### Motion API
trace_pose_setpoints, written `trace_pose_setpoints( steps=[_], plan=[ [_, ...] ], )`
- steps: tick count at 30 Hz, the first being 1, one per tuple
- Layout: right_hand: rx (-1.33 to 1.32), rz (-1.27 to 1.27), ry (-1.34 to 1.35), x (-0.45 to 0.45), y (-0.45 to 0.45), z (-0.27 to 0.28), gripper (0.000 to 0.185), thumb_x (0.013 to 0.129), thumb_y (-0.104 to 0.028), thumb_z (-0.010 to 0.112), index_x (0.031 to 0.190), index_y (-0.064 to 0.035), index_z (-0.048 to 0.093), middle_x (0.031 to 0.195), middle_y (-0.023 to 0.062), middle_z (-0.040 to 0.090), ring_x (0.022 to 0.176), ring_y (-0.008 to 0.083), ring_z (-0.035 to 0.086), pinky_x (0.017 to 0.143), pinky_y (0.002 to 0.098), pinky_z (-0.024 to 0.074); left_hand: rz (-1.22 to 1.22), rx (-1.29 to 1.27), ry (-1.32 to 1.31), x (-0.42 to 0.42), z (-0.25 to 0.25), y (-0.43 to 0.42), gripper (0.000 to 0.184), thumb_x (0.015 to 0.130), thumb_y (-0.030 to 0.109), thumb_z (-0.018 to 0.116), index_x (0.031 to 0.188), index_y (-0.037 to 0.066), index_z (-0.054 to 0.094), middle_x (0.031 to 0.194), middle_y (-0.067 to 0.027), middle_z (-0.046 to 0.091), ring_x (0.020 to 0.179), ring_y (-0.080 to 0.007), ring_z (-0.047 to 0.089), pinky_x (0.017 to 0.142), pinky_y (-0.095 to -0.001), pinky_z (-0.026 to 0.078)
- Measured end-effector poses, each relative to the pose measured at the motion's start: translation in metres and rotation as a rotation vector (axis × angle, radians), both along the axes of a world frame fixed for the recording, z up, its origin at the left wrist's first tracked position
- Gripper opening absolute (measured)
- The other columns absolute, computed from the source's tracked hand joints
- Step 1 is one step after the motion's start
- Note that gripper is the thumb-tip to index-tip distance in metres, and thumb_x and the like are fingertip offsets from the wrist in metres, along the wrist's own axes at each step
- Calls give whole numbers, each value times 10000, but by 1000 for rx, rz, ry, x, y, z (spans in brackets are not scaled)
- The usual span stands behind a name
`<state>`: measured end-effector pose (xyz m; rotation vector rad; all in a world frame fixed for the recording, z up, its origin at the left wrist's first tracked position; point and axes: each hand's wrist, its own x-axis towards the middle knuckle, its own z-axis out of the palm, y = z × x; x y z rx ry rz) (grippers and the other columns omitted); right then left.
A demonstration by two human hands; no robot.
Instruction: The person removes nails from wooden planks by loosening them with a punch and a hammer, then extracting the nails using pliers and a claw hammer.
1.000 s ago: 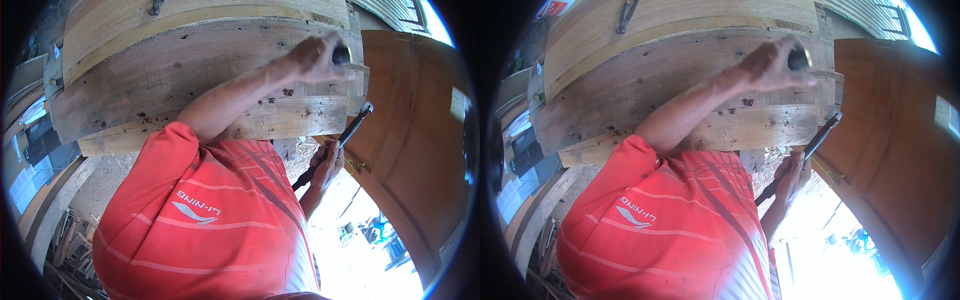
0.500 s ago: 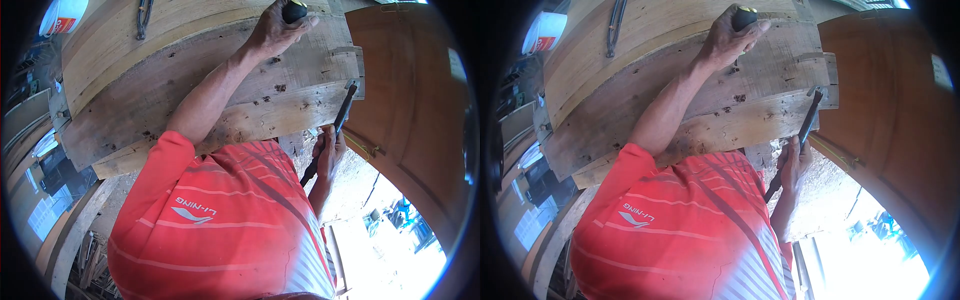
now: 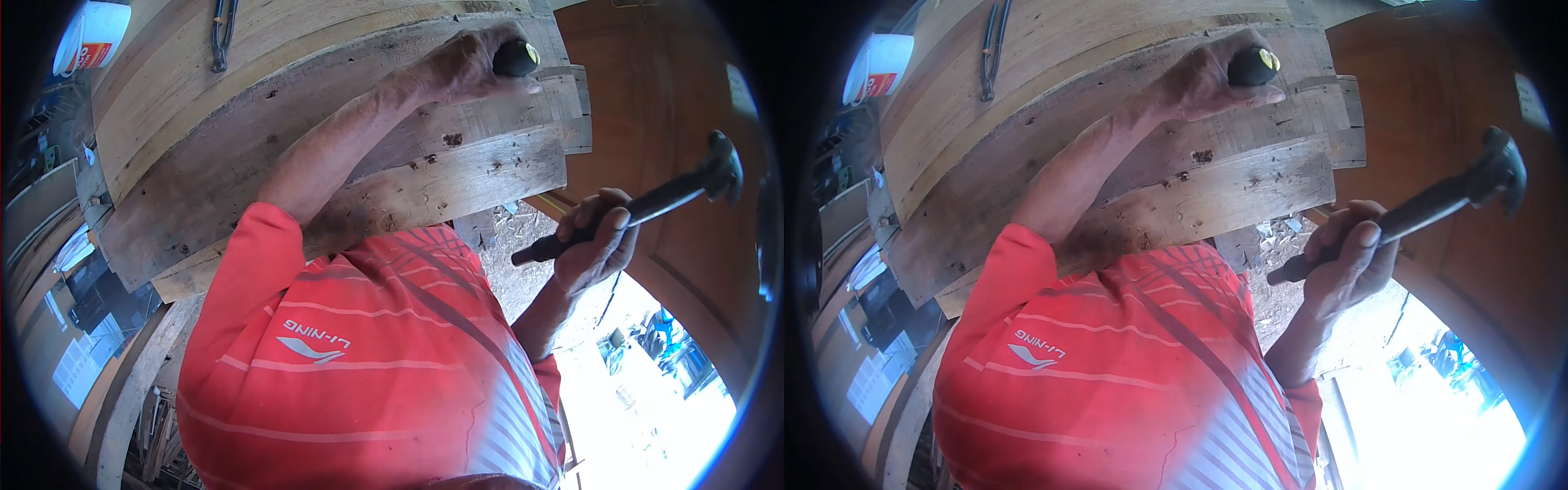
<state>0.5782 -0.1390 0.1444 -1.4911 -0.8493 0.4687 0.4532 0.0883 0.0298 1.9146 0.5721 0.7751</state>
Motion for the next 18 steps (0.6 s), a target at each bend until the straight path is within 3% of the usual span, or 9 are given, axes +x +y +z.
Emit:
trace_pose_setpoints(
  steps=[4, 5, 7, 10, 16, 18],
  plan=[
    [34, 67, -41, -11, 7, -1, 423, 1094, -406, 537, 1112, 15, 574, 693, 37, 564, 489, 87, 503, 404, 221, 372, -63, 29, -19, 1, 0, -7, 461, 850, 370, 879, 1122, 117, 608, 931, -72, 693, 878, -163, 690, 824, -359, 585],
    [-34, 93, -30, -16, 4, -14, 412, 1089, -413, 542, 1075, -3, 576, 689, 22, 560, 505, 78, 507, 411, 224, 379, -60, 29, -5, 1, 0, -9, 454, 850, 360, 879, 1122, 117, 608, 925, -74, 695, 866, -168, 693, 808, -361, 583],
    [-559, 200, -166, -14, -13, -37, 386, 1088, -401, 548, 1050, -18, 579, 661, 8, 544, 484, 61, 479, 406, 223, 364, -55, 33, 15, 3, -1, -14, 443, 852, 340, 879, 1120, 116, 608, 913, -78, 700, 843, -177, 700, 777, -364, 580],
    [-655, 226, 52, -8, -15, -16, 360, 1091, -384, 544, 1041, -29, 586, 637, 8, 529, 462, 58, 455, 397, 221, 349, 4, 70, -9, 5, -8, -15, 424, 859, 315, 874, 1123, 116, 608, 939, -79, 715, 842, -186, 711, 753, -361, 581],
    [266, -179, 110, 13, 2, 17, 409, 1091, -416, 536, 1049, -10, 560, 681, 65, 531, 452, 125, 480, 396, 244, 404, -18, 37, -41, 6, -7, -12, 435, 855, 302, 877, 1118, 88, 604, 953, -83, 723, 862, -188, 720, 792, -360, 597],
    [176, -145, 126, -3, 5, -8, 411, 1084, -426, 551, 1044, -17, 560, 686, 68, 534, 451, 129, 478, 406, 249, 412, -4, 28, -34, 6, -7, -13, 447, 853, 300, 880, 1126, 78, 603, 944, -91, 721, 867, -195, 720, 794, -364, 596]
  ],
)
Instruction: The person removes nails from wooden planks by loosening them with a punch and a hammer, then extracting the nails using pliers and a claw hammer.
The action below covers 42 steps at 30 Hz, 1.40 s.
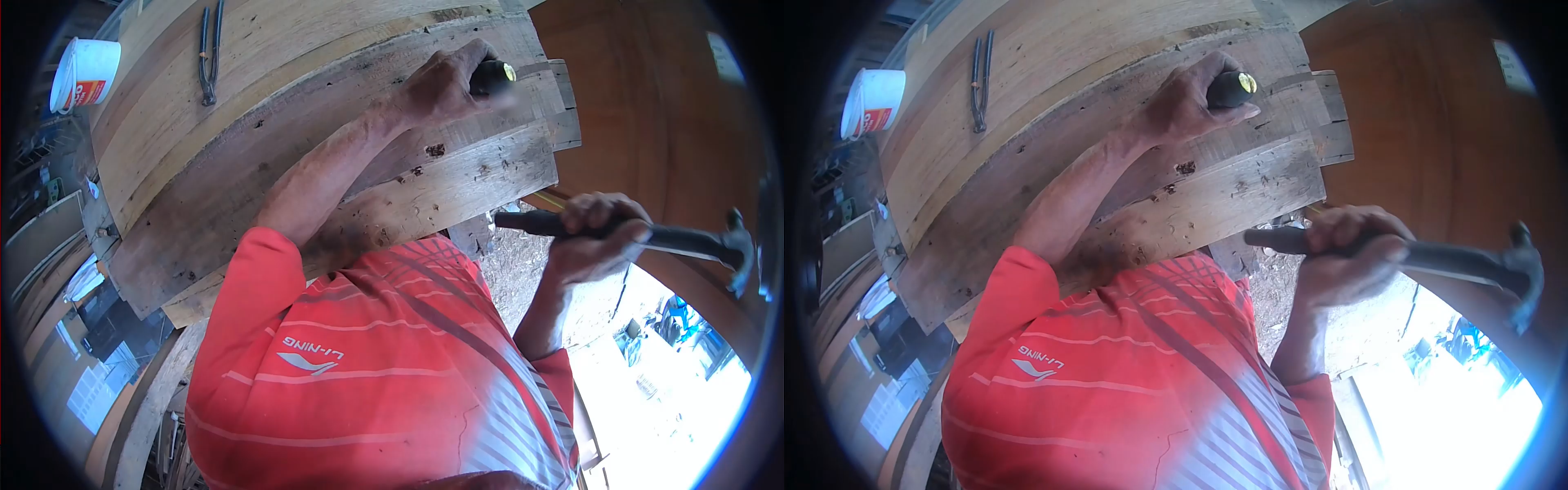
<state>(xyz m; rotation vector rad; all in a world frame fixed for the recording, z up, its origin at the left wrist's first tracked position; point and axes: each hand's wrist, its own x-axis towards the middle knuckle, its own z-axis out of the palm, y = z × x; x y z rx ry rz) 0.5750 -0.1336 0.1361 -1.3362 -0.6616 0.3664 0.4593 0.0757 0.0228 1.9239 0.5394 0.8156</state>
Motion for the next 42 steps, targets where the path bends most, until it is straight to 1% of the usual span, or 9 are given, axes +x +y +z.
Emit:
trace_pose_setpoints(
  steps=[1, 3, 4, 6, 9, 22, 28, 35, 42],
  plan=[
    [-43, 24, 6, -4, -3, -14, 412, 1081, -430, 558, 1042, -21, 560, 689, 69, 536, 450, 131, 477, 412, 252, 416, 11, -5, -1, 1, 0, 0, 453, 852, 299, 881, 1130, 74, 603, 940, -94, 720, 869, -198, 719, 795, -367, 596],
    [-875, 462, -489, 3, -17, -35, 390, 1100, -417, 525, 1000, -44, 577, 632, -6, 484, 445, 72, 437, 401, 226, 355, 22, 58, -6, 0, -2, 3, 511, 847, 347, 874, 1150, 54, 586, 954, -143, 736, 864, -270, 749, 791, -397, 618],
    [-857, 459, -253, 4, -24, -35, 383, 1099, -416, 530, 999, -49, 579, 623, -13, 483, 437, 64, 424, 395, 224, 340, 15, 84, -1, 0, -4, 2, 541, 844, 371, 870, 1161, 44, 578, 961, -168, 743, 862, -306, 764, 789, -413, 628],
    [-773, 457, 203, 4, -21, -30, 368, 1096, -413, 541, 999, -60, 582, 607, -28, 480, 421, 49, 398, 385, 219, 309, 7, 60, 86, 6, -3, 11, 523, 863, 362, 861, 1176, 44, 588, 1036, -164, 718, 939, -261, 725, 835, -393, 598],
    [-595, 338, 208, 7, -26, -38, 455, 1052, -513, 585, 1003, -61, 570, 589, -41, 485, 447, 45, 445, 404, 218, 335, 13, -25, 202, 5, -1, 8, 580, 878, 412, 843, 1226, 28, 583, 1103, -174, 692, 1001, -242, 689, 876, -395, 569],
    [-677, 67, 356, 18, -82, -59, 419, 1073, -478, 560, 966, -74, 575, 593, -32, 485, 422, 60, 447, 389, 226, 340, -110, -232, 356, 19, 15, 31, 682, 894, 492, 816, 1310, -7, 611, 1097, -86, 679, 1003, -215, 630, 881, -374, 529],
    [-683, 53, 340, 10, -92, -63, 351, 1075, -425, 577, 994, -85, 597, 605, -39, 496, 419, 54, 443, 384, 211, 327, 5, -586, 113, -11, 16, 25, 522, 971, 382, 740, 1285, -1, 573, 1111, -96, 682, 1023, -180, 652, 920, -332, 537],
    [-699, 107, 309, 12, -87, -71, 362, 1066, -433, 591, 981, -82, 587, 620, -33, 501, 430, 54, 452, 393, 219, 346, 132, -463, -170, -85, 30, -7, 443, 984, 261, 728, 1275, 20, 496, 1155, -125, 696, 1068, -220, 696, 977, -360, 547],
    [-659, 211, 227, 9, -54, -60, 419, 1039, -482, 625, 941, -80, 557, 609, -25, 496, 445, 67, 475, 410, 234, 375, 288, -476, -404, -102, -13, -36, 337, 997, 104, 706, 1248, 66, 484, 1089, -96, 722, 1087, -200, 701, 992, -388, 552]
  ],
)
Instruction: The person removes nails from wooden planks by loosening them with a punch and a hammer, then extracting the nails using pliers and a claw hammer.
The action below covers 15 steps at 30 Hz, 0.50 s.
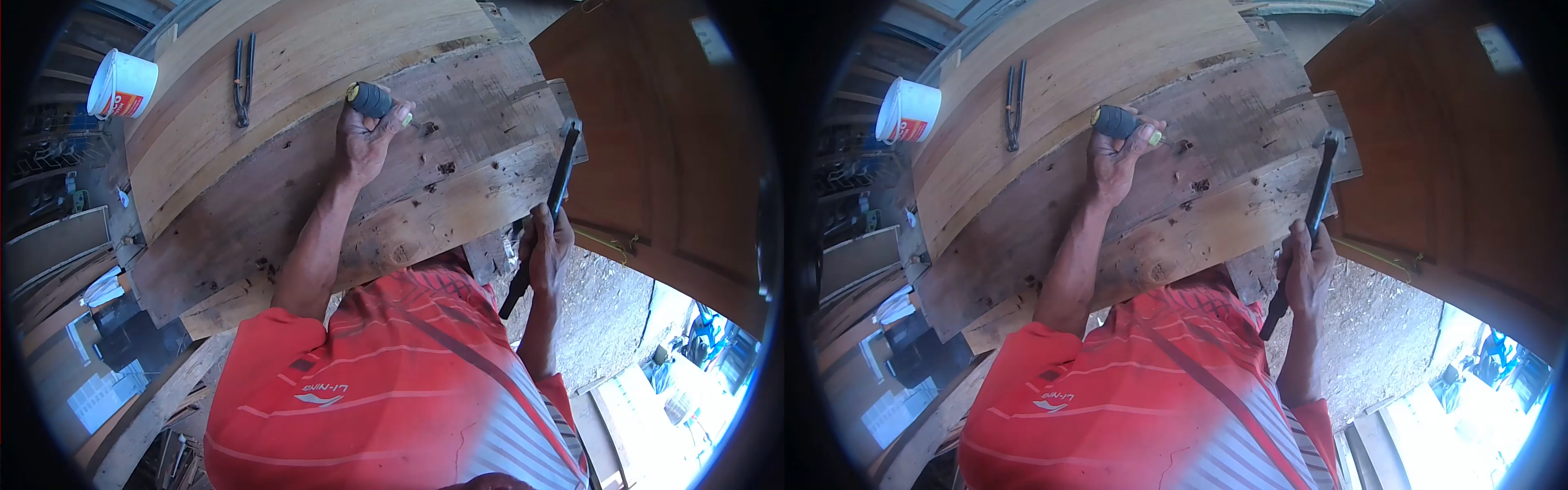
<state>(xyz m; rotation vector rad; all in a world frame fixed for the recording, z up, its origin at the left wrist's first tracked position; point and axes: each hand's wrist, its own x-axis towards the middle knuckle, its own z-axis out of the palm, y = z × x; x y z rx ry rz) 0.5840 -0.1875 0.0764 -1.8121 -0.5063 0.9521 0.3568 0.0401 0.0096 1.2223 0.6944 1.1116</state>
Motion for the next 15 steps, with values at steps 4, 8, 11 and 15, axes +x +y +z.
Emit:
trace_pose_setpoints(
  steps=[4, 8, 11, 15],
  plan=[
    [50, 170, -93, -9, 31, 33, 421, 1034, -472, 640, 943, -70, 557, 604, -26, 496, 464, 54, 482, 418, 230, 376, 50, 104, -47, 7, -9, -12, 309, 1001, 25, 670, 1242, 65, 481, 1069, -93, 722, 1069, -198, 705, 993, -381, 554],
    [126, 385, -305, -26, 57, 77, 402, 1032, -418, 665, 1029, -24, 584, 671, 3, 535, 558, 99, 508, 525, 281, 419, 56, 131, -34, 6, -14, -11, 297, 1000, -19, 645, 1232, 58, 476, 1048, -90, 712, 1060, -199, 704, 991, -385, 556],
    [172, 522, -537, -43, 70, 113, 386, 1012, -374, 701, 1122, -17, 603, 726, 54, 563, 629, 161, 557, 611, 338, 463, 38, 178, 64, 3, -7, -16, 291, 1005, -23, 630, 1237, 56, 473, 1057, -88, 692, 1077, -188, 690, 995, -380, 547],
    [252, 684, -691, -63, 79, 141, 342, 996, -328, 723, 1137, -35, 615, 731, 95, 584, 641, 226, 620, 631, 368, 503, 90, 188, 29, 7, -15, -21, 306, 993, 81, 713, 1210, 33, 502, 1022, -56, 651, 957, -133, 656, 878, -341, 564]
  ],
)
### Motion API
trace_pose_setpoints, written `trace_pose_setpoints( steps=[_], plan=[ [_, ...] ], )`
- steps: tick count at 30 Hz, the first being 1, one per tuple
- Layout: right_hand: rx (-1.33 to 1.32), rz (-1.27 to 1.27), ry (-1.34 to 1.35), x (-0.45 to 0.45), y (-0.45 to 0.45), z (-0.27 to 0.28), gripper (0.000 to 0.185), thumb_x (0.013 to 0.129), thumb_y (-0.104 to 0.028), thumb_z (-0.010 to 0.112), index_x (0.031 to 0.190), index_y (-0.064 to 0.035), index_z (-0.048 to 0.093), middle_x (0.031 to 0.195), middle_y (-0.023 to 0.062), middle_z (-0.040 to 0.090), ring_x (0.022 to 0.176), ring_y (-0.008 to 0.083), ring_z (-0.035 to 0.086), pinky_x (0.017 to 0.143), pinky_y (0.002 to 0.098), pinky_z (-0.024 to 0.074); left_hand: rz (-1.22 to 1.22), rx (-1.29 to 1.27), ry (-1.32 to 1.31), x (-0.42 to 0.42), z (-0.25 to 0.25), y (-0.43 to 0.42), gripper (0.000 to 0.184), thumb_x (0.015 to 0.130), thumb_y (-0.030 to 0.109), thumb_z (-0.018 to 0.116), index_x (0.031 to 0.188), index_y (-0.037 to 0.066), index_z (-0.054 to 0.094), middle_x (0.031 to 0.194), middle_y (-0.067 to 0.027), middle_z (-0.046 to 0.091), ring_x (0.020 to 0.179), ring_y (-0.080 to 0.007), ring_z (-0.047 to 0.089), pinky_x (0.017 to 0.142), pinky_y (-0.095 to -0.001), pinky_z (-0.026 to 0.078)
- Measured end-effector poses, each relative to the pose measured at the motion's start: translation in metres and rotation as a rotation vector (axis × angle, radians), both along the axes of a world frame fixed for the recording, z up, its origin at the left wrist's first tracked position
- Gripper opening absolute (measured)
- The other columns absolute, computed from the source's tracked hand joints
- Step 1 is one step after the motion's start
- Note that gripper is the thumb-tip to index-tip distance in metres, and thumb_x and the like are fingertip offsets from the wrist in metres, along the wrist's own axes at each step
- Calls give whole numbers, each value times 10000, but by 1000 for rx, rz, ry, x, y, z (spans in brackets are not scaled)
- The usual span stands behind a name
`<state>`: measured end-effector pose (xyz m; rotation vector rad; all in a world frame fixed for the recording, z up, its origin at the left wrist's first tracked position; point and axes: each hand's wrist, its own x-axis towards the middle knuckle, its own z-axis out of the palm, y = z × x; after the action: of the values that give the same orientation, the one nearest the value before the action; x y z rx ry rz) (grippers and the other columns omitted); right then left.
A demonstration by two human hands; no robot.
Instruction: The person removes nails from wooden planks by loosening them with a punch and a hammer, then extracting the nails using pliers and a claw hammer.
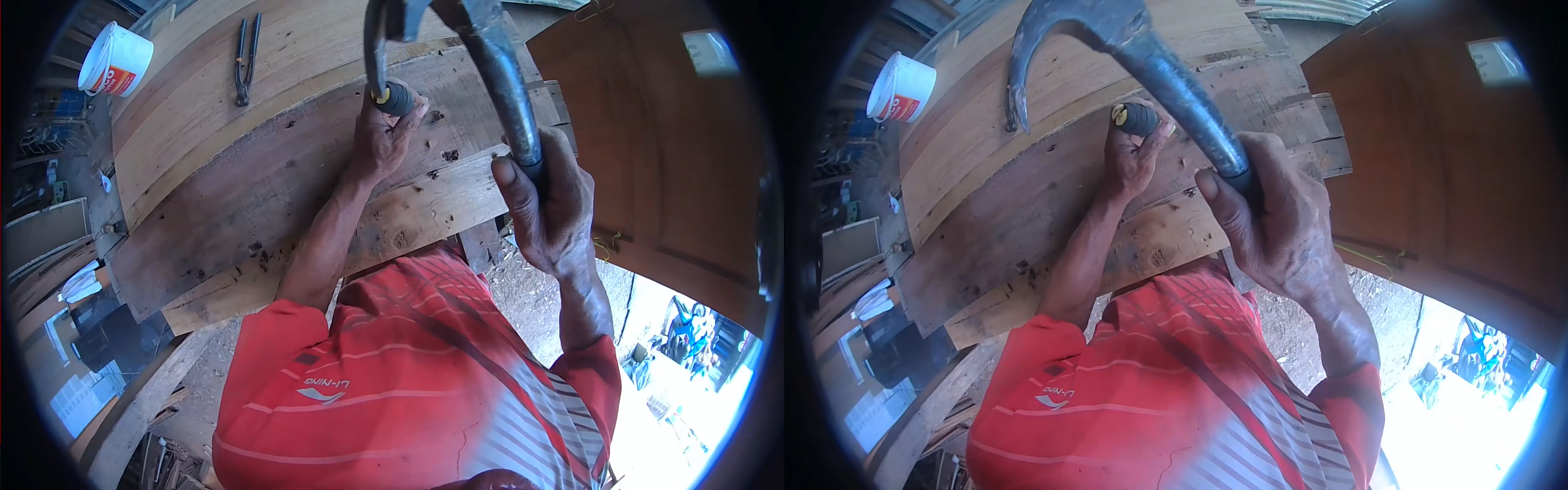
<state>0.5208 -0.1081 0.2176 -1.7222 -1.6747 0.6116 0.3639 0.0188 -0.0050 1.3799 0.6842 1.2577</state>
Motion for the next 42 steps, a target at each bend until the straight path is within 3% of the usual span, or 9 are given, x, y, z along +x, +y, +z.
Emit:
trace_pose_setpoints(
  steps=[6, 12, 17, 25, 28, 30, 32, 35, 42],
  plan=[
    [-122, 125, -117, 3, 7, -9, 311, 975, -253, 743, 1154, -30, 620, 761, 144, 628, 664, 293, 664, 626, 406, 508, 32, 15, 5, 3, 2, 3, 339, 977, 67, 729, 1206, 21, 483, 973, -58, 654, 912, -132, 670, 845, -326, 574],
    [111, 88, 59, -3, 12, 12, 331, 1011, -247, 715, 1183, 0, 579, 656, 22, 554, 587, 92, 541, 549, 308, 454, 37, -99, 51, 0, 8, 1, 273, 992, 45, 701, 1178, 53, 501, 1020, -25, 631, 940, -99, 634, 867, -320, 555],
    [-52, 277, -317, 7, 20, -15, 194, 1021, -200, 648, 1011, -49, 527, 700, 206, 618, 633, 454, 617, 553, 527, 451, -6, -29, -51, 3, -8, 3, 303, 994, 106, 708, 1182, 34, 481, 989, -69, 651, 960, -132, 655, 810, -338, 573],
    [-26, 193, -199, -19, 27, 38, 240, 1034, -242, 657, 1056, -21, 566, 645, 132, 546, 567, 285, 586, 557, 427, 455, 112, -8, 143, 2, 9, -1, 300, 964, 103, 754, 1099, 38, 494, 940, -70, 665, 844, -159, 685, 764, -317, 603],
    [194, 204, -100, -10, 26, 8, 221, 1035, -226, 657, 1041, -32, 552, 640, 121, 532, 561, 247, 582, 547, 404, 462, 123, 52, 67, 5, 0, 1, 273, 967, 113, 747, 1080, 38, 510, 948, -79, 672, 840, -181, 694, 747, -354, 596],
    [-20, 264, -372, 4, 23, -14, 232, 1016, -217, 676, 1002, -52, 513, 670, 163, 582, 591, 352, 617, 566, 461, 484, -255, -60, -589, 15, -24, 16, 243, 972, 112, 734, 1083, 36, 532, 954, -80, 677, 827, -190, 695, 734, -375, 580],
    [-175, 438, -613, 11, 33, -21, 241, 1002, -219, 690, 979, -55, 514, 700, 183, 603, 643, 414, 624, 612, 501, 485, -210, 11, -470, 10, -23, 11, 226, 974, 120, 729, 1084, 33, 551, 968, -78, 683, 813, -198, 692, 725, -391, 562],
    [-149, 433, -497, -12, 39, 2, 247, 1003, -236, 688, 971, -55, 523, 721, 178, 609, 662, 422, 625, 645, 504, 486, 85, 256, 492, -8, -8, 3, 315, 949, 159, 771, 1141, 21, 563, 1025, -71, 700, 867, -187, 704, 780, -371, 570],
    [-54, 333, -391, -12, 42, 0, 247, 1020, -260, 661, 1001, -45, 539, 778, 215, 633, 707, 425, 648, 592, 514, 472, -40, -137, -26, -2, 4, 2, 353, 973, 111, 741, 1219, 7, 511, 1053, -88, 708, 989, -180, 719, 946, -344, 597]
  ],
)
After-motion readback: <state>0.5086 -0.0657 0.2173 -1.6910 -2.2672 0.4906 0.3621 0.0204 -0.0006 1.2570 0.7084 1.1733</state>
